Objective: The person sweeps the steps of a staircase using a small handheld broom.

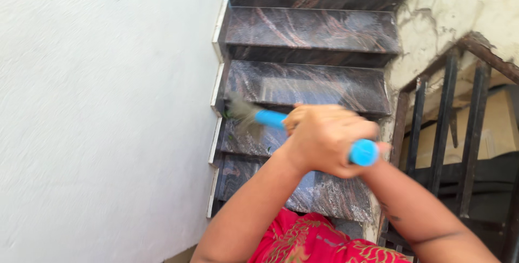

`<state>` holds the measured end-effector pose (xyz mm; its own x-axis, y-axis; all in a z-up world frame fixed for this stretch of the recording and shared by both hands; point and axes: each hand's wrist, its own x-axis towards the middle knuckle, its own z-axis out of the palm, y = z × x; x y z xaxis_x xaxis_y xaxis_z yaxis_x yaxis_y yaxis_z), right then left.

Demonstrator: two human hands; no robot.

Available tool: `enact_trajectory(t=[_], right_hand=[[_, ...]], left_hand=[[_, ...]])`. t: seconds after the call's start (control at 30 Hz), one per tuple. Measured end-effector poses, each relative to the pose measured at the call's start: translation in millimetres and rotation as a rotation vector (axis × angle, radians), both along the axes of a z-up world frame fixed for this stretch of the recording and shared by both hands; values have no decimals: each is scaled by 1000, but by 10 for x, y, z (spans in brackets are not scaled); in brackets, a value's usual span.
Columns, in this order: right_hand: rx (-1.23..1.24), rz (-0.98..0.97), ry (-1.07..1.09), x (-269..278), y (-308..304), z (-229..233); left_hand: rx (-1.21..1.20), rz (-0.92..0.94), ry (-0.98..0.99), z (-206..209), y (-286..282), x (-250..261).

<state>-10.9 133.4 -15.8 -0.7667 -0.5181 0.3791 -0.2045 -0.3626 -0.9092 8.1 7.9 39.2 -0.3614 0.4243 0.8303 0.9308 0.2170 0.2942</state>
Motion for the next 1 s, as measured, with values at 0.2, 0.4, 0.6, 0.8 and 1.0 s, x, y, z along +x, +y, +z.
enact_trajectory(t=[0.2,0.4,0.6,0.8,1.0], right_hand=[[287,-294,421,193,340,508],[1015,-711,696,-698,1389,-613],[840,-685,741,-833,1320,-1797],[556,-636,498,-1045,382,-1806],[260,-161,609,-1444,-281,-1909]], left_hand=[[67,-225,95,300,340,54],[159,-281,-330,-360,609,-386],[53,-310,-353,-1057,566,-501],[-191,-2,-410,-1180,411,-479],[-170,145,-433,-1148,266,-487]])
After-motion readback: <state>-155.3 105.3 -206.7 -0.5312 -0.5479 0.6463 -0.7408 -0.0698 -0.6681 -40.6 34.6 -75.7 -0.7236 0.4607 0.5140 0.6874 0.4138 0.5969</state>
